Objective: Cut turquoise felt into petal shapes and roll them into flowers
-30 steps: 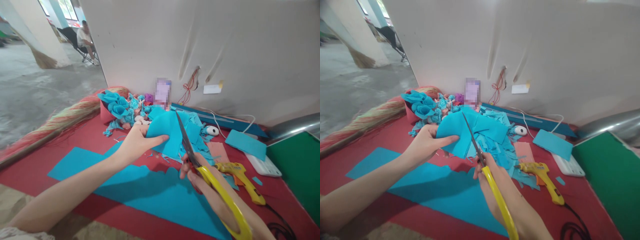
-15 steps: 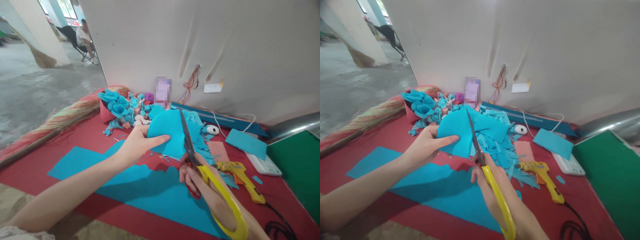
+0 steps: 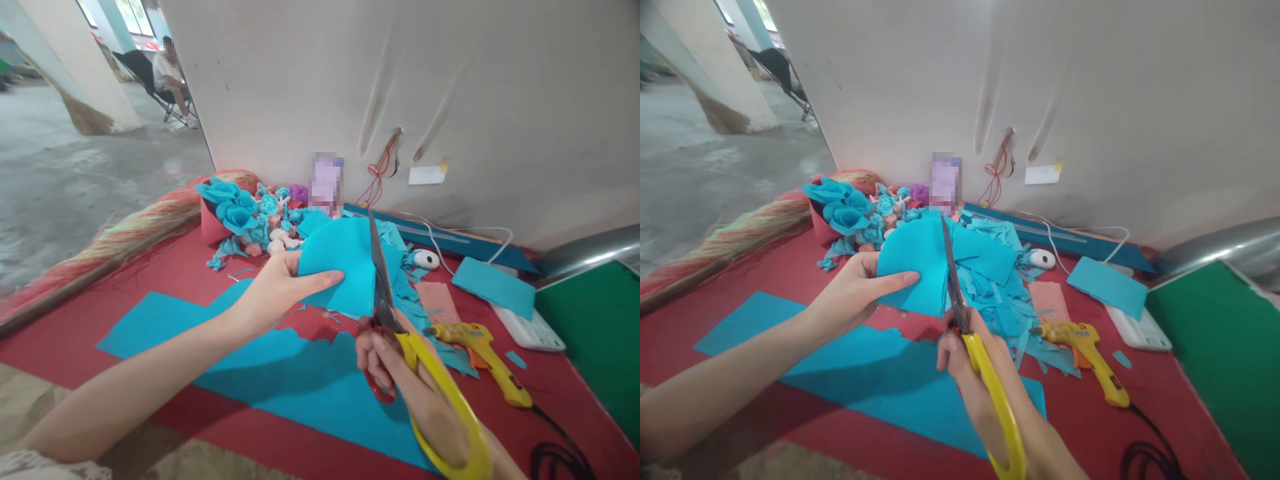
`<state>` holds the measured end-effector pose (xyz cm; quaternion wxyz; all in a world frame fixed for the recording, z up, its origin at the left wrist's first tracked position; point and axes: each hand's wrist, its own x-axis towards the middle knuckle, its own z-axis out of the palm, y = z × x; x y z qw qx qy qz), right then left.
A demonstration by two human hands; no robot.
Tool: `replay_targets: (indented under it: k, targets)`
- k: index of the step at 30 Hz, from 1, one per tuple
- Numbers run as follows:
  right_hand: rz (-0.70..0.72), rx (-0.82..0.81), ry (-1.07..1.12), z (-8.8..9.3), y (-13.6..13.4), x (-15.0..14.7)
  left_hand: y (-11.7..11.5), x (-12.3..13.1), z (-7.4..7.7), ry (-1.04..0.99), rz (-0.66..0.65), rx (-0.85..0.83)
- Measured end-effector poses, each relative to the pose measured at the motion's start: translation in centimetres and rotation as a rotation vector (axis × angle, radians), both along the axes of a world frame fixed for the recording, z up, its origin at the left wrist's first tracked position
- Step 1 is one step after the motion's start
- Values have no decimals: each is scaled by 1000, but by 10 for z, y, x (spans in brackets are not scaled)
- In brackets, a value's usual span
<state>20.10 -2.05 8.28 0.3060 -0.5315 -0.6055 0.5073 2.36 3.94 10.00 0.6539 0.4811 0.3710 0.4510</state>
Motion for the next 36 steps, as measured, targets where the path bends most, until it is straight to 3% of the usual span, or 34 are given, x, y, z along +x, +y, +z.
replay_targets:
  k: [11,26,36]
  targets:
    - [-58,54,-66,7,-3,-1,3,-2,2,10,15,44]
    - [-140,-44,82,12,-8,-7,10,-8,-2,73,93,67]
    - [-189,-99,82,15,-7,-8,18,-9,-4,-8,151,71]
